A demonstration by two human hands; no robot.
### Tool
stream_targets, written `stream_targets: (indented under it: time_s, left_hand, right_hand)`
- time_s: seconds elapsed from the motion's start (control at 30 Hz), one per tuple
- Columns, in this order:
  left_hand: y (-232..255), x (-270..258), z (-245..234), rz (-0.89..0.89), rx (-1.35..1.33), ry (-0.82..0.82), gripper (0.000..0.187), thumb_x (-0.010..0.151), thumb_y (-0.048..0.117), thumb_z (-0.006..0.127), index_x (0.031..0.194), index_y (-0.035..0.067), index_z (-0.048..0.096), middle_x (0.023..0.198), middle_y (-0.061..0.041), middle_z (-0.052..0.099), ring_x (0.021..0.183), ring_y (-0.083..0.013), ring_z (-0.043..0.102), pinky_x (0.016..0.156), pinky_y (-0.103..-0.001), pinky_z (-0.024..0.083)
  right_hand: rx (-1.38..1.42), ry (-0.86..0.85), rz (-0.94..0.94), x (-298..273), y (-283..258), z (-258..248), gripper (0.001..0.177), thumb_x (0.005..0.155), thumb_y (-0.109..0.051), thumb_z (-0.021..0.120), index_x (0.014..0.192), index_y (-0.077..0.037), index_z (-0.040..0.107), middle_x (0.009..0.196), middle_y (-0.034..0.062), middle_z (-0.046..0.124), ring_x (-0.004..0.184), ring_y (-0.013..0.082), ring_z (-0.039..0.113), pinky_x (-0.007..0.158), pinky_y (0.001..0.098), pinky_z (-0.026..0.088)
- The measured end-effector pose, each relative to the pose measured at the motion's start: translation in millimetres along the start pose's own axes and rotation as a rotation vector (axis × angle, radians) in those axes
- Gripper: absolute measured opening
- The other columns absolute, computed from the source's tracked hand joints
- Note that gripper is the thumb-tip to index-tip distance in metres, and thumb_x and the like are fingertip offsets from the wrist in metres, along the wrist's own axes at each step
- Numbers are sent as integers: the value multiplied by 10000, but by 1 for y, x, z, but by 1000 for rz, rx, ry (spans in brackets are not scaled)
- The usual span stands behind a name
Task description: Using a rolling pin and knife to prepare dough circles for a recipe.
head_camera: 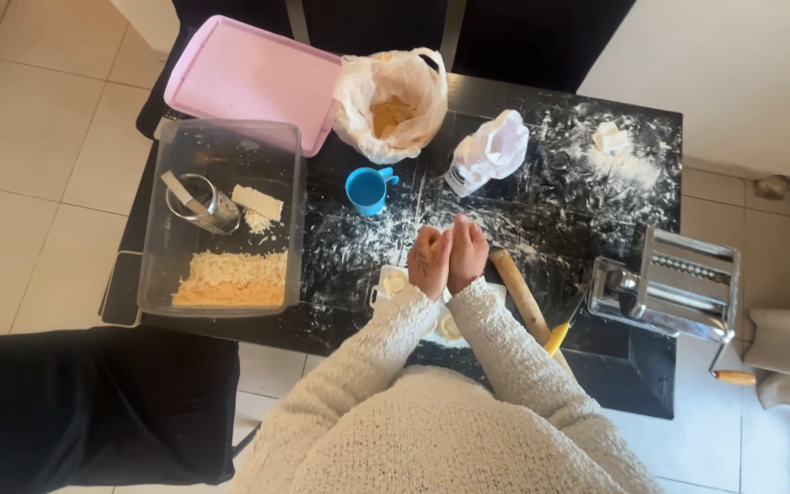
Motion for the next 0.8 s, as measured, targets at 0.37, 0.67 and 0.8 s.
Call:
stream_targets:
  time_s: [0.37, 0.67, 0.8]
  left_hand:
    - [-2, 49, -15, -23, 293, 14, 421, 1068, 421, 511, 880, 47, 566, 758, -152, 633, 692, -308, 628, 645, -418, 485]
    - [-34, 108, -29, -30, 281, 72, 389, 1063, 265, 511, 782, -1, 558, 631, -151, 563, 566, -243, 570, 568, -392, 430]
    - [-26, 129, -27, -34, 216, 132, 405, 1064, 249, 525, 748, -5, 526, 614, -144, 539, 557, -202, 513, 560, -380, 411]
  right_hand:
    - [183, -287, 302, 24, 1, 44, 387, 1091, -215, 552, 782, 2, 636, 656, -18, 567, 624, 43, 434, 519, 267, 364]
    - [62, -248, 84, 59, -29, 81, 275, 1103, -254, 476, 1157, 9, 532, 1047, 92, 582, 926, 160, 560, 855, 323, 470]
    - [33, -217, 180, 57, -5, 90, 282, 1089, -266, 476, 1132, -3, 567, 1057, 92, 597, 925, 158, 564, 840, 311, 478]
Point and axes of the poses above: each hand's wrist, its own x-axis towards the middle knuckle, its own z-axis out of the palm, y = z × x, the point moved 3 cm from there along x, towards the middle knuckle
